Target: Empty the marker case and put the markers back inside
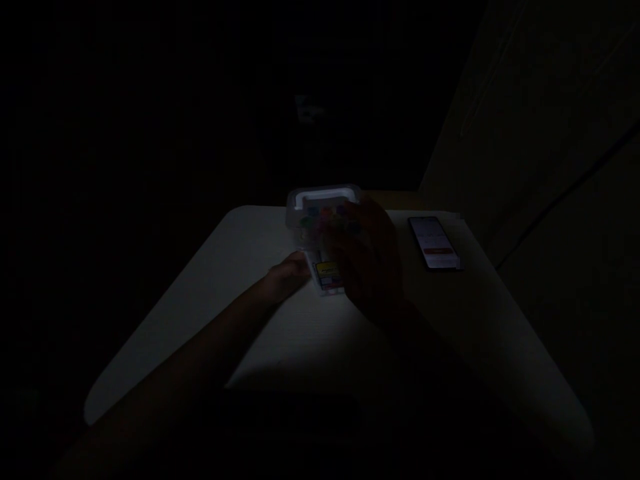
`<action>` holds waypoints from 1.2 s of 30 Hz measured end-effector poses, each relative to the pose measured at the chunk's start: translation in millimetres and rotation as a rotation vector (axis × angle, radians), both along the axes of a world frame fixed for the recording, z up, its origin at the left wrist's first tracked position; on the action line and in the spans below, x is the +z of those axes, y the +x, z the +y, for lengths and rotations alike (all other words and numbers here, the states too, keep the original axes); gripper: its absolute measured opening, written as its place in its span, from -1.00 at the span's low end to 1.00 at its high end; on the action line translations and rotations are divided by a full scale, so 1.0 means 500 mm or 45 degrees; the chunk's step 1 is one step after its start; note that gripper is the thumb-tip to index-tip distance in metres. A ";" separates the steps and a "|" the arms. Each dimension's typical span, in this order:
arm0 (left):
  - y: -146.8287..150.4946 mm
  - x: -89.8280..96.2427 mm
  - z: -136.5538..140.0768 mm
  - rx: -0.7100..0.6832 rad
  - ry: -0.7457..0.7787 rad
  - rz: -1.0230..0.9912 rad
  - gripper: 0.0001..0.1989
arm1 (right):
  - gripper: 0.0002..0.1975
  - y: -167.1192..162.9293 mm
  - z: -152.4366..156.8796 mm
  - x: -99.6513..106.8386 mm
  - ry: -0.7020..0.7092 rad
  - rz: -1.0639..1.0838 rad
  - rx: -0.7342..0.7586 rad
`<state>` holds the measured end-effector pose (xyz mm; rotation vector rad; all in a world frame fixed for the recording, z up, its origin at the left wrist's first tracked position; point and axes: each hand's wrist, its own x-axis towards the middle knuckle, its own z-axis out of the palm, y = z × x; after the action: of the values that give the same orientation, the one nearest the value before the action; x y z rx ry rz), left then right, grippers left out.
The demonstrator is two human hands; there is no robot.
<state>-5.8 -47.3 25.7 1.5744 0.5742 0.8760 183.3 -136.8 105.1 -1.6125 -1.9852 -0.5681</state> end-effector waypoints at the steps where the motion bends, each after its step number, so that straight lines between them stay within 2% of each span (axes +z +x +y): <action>1: -0.002 -0.001 0.001 -0.039 -0.068 -0.056 -0.39 | -0.39 0.000 0.004 -0.004 0.037 0.006 -0.006; 3: -0.006 -0.003 0.003 -0.110 -0.189 -0.148 -0.35 | -0.37 -0.003 0.010 -0.008 0.062 0.004 -0.031; 6: -0.010 -0.001 0.002 -0.183 -0.265 -0.174 -0.22 | -0.40 -0.008 0.011 -0.004 -0.029 -0.026 -0.076; 10: -0.006 0.003 -0.006 -0.188 -0.219 -0.105 -0.08 | -0.41 -0.014 0.005 0.007 -0.114 -0.048 -0.146; 12: 0.000 0.002 -0.008 -0.163 -0.198 -0.070 -0.01 | -0.42 -0.013 0.008 0.002 -0.051 -0.005 -0.121; 14: 0.005 -0.001 -0.009 -0.139 -0.209 -0.076 0.01 | -0.49 -0.008 0.020 -0.011 0.103 0.118 -0.008; 16: 0.008 -0.003 -0.007 -0.122 -0.245 -0.039 -0.01 | -0.62 -0.001 0.039 -0.029 0.363 0.301 0.204; 17: 0.008 -0.004 -0.007 -0.115 -0.263 -0.022 -0.02 | -0.74 0.002 0.050 -0.037 0.591 0.352 0.423; 18: 0.008 -0.004 -0.006 -0.108 -0.275 -0.014 -0.03 | -0.82 0.004 0.061 -0.043 0.696 0.396 0.568; 20: 0.008 -0.004 -0.006 -0.101 -0.274 -0.029 -0.04 | -0.87 0.005 0.077 -0.050 0.790 0.470 0.651; 24: 0.008 -0.007 -0.007 -0.100 -0.258 -0.065 -0.07 | -0.86 -0.003 0.082 -0.046 0.782 0.530 0.640; 27: 0.007 -0.008 -0.009 -0.051 -0.282 -0.003 -0.04 | -0.84 -0.008 0.076 -0.041 0.752 0.525 0.619; 32: 0.005 -0.007 -0.008 -0.071 -0.275 -0.040 -0.02 | -0.85 -0.011 0.077 -0.042 0.810 0.509 0.608; 36: 0.003 -0.018 -0.002 -0.073 -0.260 -0.016 -0.02 | -0.87 -0.005 0.080 -0.046 0.806 0.513 0.672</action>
<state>-4.1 -48.3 16.4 1.3927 0.5880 0.7585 180.7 -96.6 82.3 -0.7128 -1.6031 -0.5315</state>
